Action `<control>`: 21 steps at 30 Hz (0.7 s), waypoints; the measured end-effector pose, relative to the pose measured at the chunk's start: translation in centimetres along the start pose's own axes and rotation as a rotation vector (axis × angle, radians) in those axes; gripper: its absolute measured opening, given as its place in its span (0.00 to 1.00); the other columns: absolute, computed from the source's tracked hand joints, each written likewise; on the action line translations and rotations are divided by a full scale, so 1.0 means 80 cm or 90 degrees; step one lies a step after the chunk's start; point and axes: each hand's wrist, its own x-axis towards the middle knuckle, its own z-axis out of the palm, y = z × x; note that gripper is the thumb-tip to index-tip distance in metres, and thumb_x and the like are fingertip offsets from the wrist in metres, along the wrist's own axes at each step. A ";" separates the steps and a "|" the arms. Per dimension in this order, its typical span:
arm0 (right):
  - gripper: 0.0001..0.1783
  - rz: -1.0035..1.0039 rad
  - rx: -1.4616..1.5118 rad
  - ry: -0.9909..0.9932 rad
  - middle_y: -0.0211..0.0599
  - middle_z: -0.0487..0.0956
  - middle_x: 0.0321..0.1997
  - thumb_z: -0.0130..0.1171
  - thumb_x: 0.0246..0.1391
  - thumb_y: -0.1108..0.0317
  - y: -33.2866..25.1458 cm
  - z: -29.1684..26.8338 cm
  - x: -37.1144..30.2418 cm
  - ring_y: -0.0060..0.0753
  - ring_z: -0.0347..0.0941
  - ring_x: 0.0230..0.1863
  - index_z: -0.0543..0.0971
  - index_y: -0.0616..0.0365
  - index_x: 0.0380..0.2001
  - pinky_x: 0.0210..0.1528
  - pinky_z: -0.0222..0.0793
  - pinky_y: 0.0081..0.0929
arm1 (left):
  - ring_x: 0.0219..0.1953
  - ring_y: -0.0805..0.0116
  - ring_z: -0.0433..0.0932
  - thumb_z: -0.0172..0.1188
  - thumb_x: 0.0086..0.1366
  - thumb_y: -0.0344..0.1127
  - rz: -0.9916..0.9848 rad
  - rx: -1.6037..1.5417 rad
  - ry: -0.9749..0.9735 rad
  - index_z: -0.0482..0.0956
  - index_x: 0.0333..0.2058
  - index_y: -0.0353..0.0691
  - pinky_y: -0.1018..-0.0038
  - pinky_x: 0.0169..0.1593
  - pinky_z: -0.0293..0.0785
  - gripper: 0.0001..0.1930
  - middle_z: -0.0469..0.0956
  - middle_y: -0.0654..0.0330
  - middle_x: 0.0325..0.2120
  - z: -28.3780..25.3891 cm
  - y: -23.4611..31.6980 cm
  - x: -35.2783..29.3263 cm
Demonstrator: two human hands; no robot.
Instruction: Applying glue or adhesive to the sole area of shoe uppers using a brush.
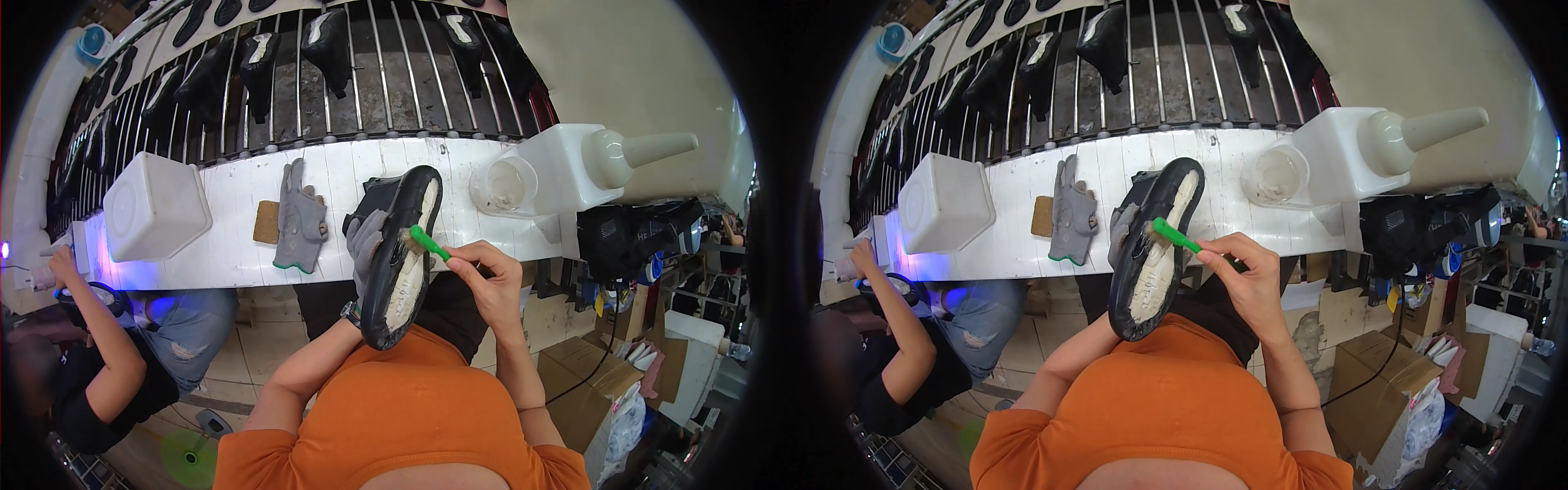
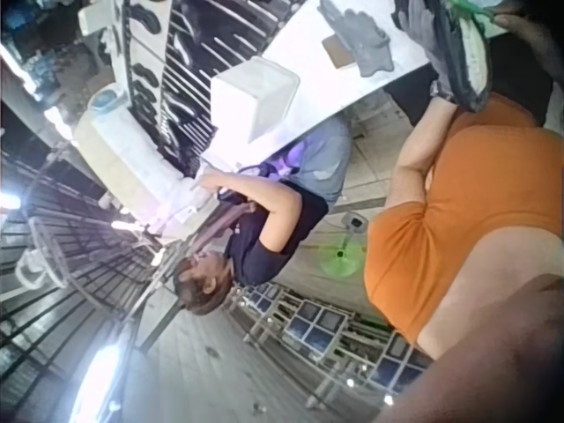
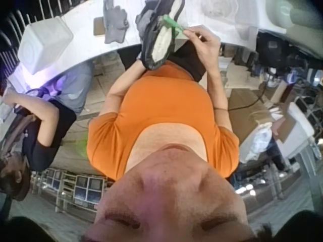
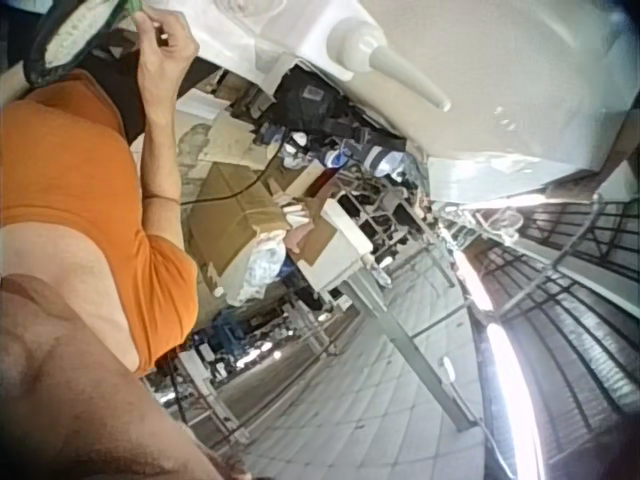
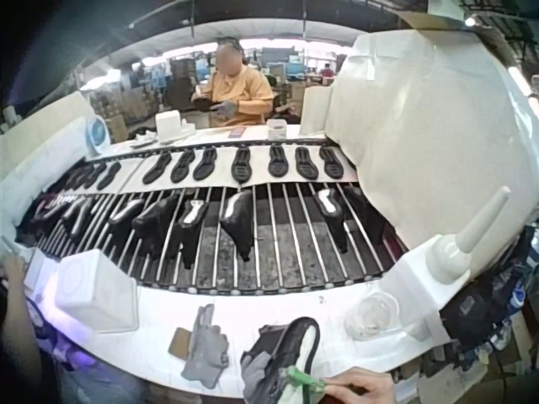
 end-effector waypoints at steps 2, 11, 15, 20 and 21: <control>0.07 0.013 -0.012 0.034 0.32 0.81 0.28 0.65 0.52 0.73 0.011 0.001 0.008 0.17 0.68 0.26 0.85 0.61 0.36 0.29 0.61 0.17 | 0.54 0.58 0.72 0.69 0.57 0.38 0.010 0.005 0.003 0.56 0.62 0.41 0.57 0.58 0.67 0.39 0.66 0.52 0.57 0.003 -0.001 0.001; 0.08 0.023 -0.145 0.103 0.32 0.81 0.23 0.66 0.52 0.68 0.049 -0.015 0.075 0.15 0.61 0.19 0.85 0.61 0.33 0.21 0.55 0.20 | 0.55 0.57 0.71 0.69 0.55 0.39 0.069 0.020 0.006 0.56 0.61 0.41 0.56 0.60 0.64 0.39 0.67 0.51 0.56 0.000 -0.005 0.006; 0.08 0.015 -0.170 0.130 0.22 0.76 0.19 0.66 0.53 0.68 0.044 -0.019 0.082 0.12 0.59 0.20 0.85 0.60 0.33 0.22 0.50 0.18 | 0.56 0.57 0.71 0.70 0.55 0.39 0.099 0.033 0.009 0.56 0.61 0.41 0.56 0.61 0.63 0.39 0.67 0.51 0.56 -0.001 -0.005 0.010; 0.07 -0.003 -0.121 0.013 0.29 0.79 0.23 0.66 0.52 0.69 0.013 -0.020 0.032 0.15 0.64 0.22 0.85 0.60 0.34 0.24 0.56 0.18 | 0.56 0.56 0.71 0.70 0.54 0.39 0.133 0.054 0.015 0.56 0.60 0.41 0.55 0.62 0.61 0.39 0.67 0.51 0.56 -0.003 -0.003 0.006; 0.07 0.006 -0.054 -0.016 0.34 0.81 0.25 0.66 0.51 0.70 0.010 -0.019 0.028 0.18 0.67 0.22 0.85 0.60 0.33 0.25 0.60 0.20 | 0.56 0.56 0.70 0.70 0.54 0.40 0.139 0.058 0.016 0.56 0.60 0.42 0.55 0.62 0.60 0.39 0.67 0.51 0.56 -0.004 -0.003 0.006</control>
